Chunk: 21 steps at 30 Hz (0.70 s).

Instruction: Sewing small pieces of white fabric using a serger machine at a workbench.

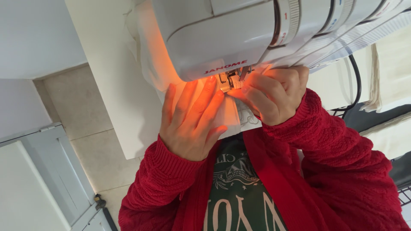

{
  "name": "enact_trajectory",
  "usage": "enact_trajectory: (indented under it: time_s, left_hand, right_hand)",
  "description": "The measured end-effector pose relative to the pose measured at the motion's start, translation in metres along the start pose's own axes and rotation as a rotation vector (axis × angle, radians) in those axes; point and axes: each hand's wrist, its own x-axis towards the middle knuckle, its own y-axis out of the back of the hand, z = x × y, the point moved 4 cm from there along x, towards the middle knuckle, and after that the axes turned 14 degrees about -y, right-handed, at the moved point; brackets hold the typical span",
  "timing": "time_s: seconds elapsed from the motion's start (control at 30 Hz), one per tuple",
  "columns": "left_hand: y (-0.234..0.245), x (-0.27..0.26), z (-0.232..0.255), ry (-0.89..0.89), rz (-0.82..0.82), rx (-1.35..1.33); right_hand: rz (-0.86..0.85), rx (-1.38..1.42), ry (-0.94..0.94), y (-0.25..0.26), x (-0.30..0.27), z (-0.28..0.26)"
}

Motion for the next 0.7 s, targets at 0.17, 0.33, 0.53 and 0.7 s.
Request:
enact_trajectory:
  time_s: [0.17, 0.33, 0.53, 0.7]
  left_hand:
    - [0.000, 0.003, 0.001, 0.021, -0.019, -0.012]
    - [0.002, 0.005, 0.002, 0.019, 0.005, -0.043]
    - [-0.001, 0.002, 0.004, 0.023, -0.026, -0.016]
    - [-0.001, 0.001, 0.006, 0.030, 0.036, -0.029]
  right_hand:
    - [0.005, 0.010, -0.003, 0.000, -0.001, 0.000]
    - [0.000, 0.016, -0.001, 0.000, -0.001, 0.001]
    - [0.024, -0.001, 0.013, 0.001, 0.004, -0.002]
    - [-0.146, 0.199, 0.081, 0.023, 0.028, -0.015]
